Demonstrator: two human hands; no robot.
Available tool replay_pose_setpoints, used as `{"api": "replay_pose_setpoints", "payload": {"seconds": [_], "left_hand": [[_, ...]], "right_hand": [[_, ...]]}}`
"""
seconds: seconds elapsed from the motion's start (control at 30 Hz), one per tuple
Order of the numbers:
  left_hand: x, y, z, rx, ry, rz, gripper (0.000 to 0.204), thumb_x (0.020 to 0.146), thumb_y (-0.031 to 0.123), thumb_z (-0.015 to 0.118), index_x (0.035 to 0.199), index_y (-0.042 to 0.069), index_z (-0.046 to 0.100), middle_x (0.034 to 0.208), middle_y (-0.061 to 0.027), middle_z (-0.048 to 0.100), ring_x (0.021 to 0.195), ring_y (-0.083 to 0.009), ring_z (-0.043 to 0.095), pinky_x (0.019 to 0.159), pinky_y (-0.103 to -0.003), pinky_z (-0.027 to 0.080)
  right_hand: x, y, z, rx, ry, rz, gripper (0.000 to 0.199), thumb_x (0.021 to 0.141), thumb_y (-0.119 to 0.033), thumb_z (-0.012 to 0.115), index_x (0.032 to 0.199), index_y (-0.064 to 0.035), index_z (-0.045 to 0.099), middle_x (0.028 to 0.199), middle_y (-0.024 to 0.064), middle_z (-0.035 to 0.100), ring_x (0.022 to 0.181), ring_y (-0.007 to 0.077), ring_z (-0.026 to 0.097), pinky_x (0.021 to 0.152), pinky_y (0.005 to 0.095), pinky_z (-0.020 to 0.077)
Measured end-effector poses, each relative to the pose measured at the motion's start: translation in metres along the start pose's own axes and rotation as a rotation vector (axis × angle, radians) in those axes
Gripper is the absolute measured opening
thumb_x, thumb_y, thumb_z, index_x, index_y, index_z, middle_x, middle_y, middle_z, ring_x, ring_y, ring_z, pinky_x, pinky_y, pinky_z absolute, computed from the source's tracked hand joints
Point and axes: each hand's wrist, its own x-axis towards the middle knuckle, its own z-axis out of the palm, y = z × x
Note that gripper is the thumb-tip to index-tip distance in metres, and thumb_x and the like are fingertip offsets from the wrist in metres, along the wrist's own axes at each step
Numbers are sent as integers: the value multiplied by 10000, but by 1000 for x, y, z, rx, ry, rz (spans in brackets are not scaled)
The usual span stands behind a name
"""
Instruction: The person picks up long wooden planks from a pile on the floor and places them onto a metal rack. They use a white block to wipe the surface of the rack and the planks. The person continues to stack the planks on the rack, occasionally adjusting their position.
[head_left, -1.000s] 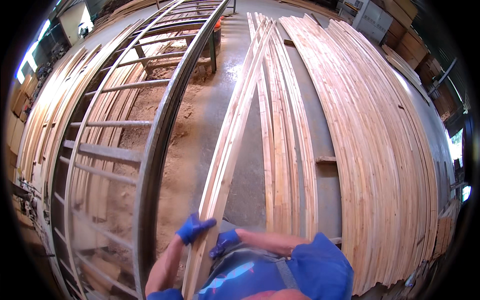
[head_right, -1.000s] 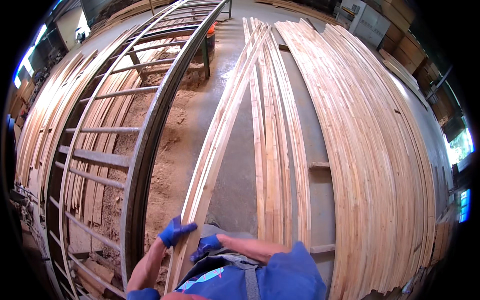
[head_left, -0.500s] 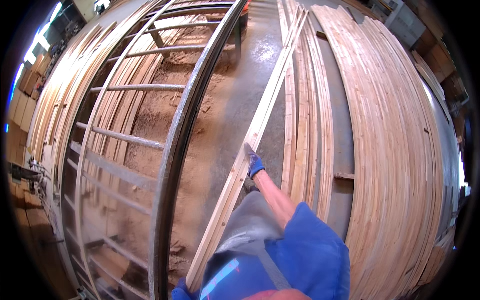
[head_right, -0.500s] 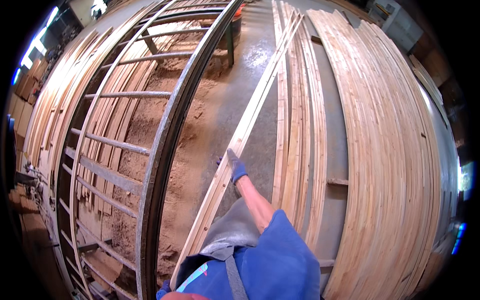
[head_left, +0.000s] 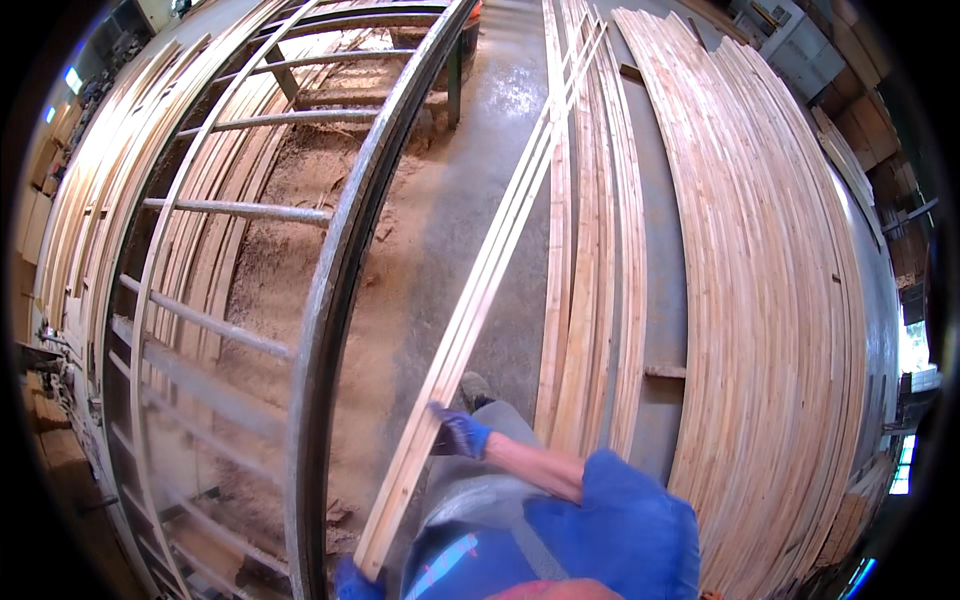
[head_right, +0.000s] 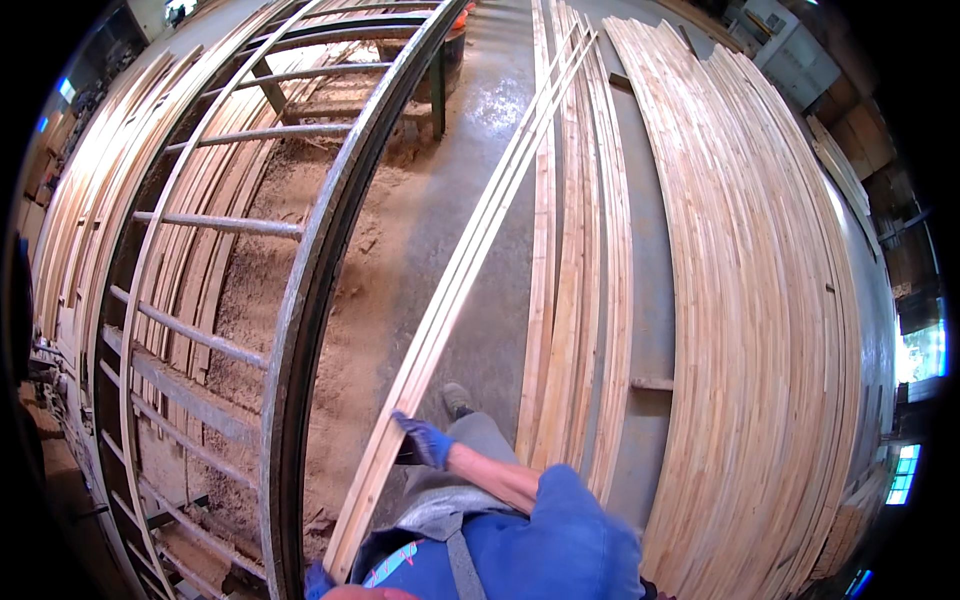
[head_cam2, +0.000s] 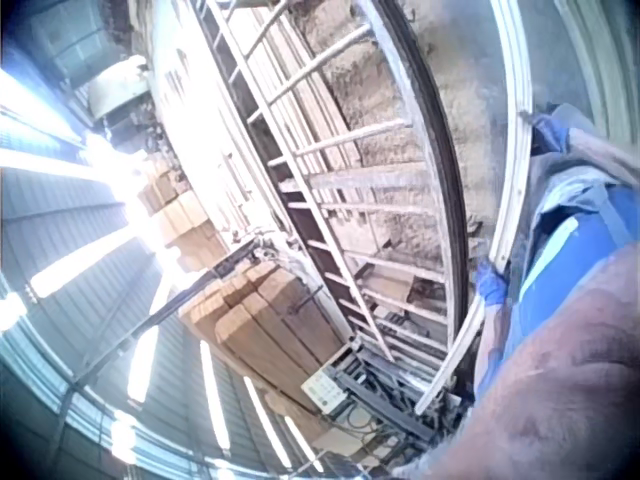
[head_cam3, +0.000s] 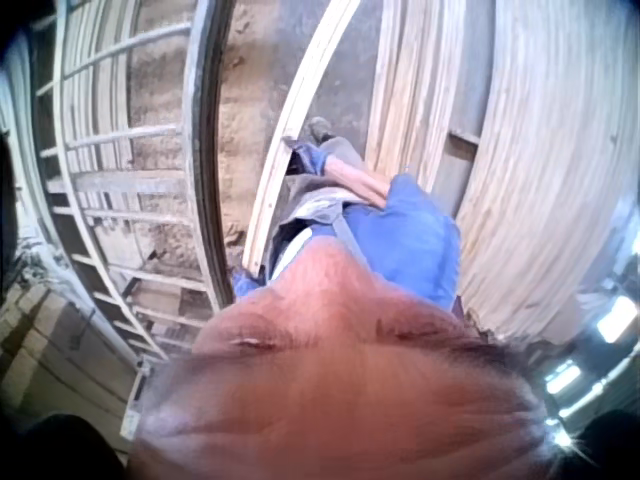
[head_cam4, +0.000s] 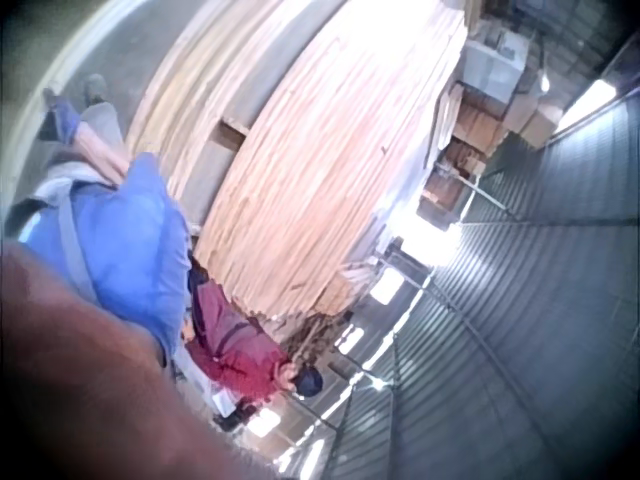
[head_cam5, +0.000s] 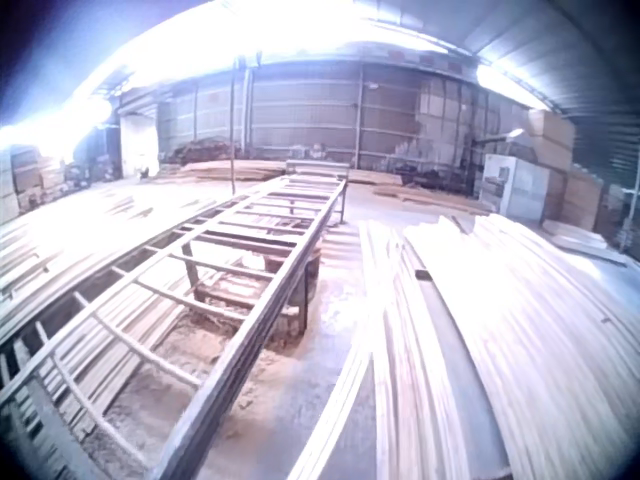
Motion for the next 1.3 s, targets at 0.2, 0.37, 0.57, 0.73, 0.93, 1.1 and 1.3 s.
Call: {"api": "replay_pose_setpoints", "payload": {"seconds": [0.2, 0.37, 0.57, 0.73, 0.93, 1.1, 1.3], "left_hand": [[-55, -23, 38, -137, 230, 116, 648, 819, 497, 689, 1273, 73, 504, 1158, -215, 567, 1079, -389, 527, 921, -458, 429], [-74, -32, 84, -192, 150, 66, 597, 795, 452, 702, 1195, 25, 581, 1044, -220, 627, 966, -404, 586, 852, -491, 463], [-60, -42, 114, -198, 233, 67, 616, 761, 431, 718, 1193, 7, 602, 1015, -222, 650, 946, -410, 607, 846, -505, 471], [-52, -44, 88, -209, 256, 68, 630, 745, 424, 724, 1203, 9, 600, 1030, -224, 647, 962, -409, 605, 866, -503, 467], [-42, -48, 73, -226, 282, 72, 648, 727, 415, 730, 1215, 11, 597, 1048, -226, 644, 981, -409, 602, 889, -502, 461], [-34, -50, 68, -246, 315, 66, 663, 712, 408, 736, 1225, 12, 594, 1063, -228, 641, 997, -408, 599, 908, -500, 456], [-32, -60, 66, -263, 368, 51, 683, 693, 400, 743, 1236, 14, 592, 1081, -231, 638, 1017, -407, 596, 931, -499, 450]], "right_hand": [[47, -224, -107, 254, -23, -704, 1036, 849, -858, 245, 1346, 19, 485, 1186, 258, 618, 1044, 409, 636, 942, 516, 523], [53, -201, -129, 215, 183, -600, 827, 866, -830, 276, 1094, -108, 609, 851, 191, 670, 765, 369, 678, 727, 507, 587], [42, -156, -127, 221, 270, -631, 793, 839, -814, 370, 937, -69, 623, 798, 190, 661, 718, 361, 671, 668, 489, 584], [37, -150, -105, 235, 227, -610, 818, 840, -814, 390, 966, -41, 626, 833, 202, 667, 747, 364, 673, 696, 489, 584], [46, -171, -88, 180, 173, -577, 859, 838, -838, 346, 1051, -51, 617, 884, 212, 672, 789, 381, 674, 724, 507, 577], [46, -192, -42, 116, 156, -606, 885, 838, -840, 325, 1035, -29, 621, 888, 209, 668, 797, 384, 666, 740, 510, 570], [55, -197, 22, 113, -99, -562, 909, 835, -850, 329, 1051, -9, 599, 912, 192, 659, 818, 355, 662, 772, 493, 573]]}}
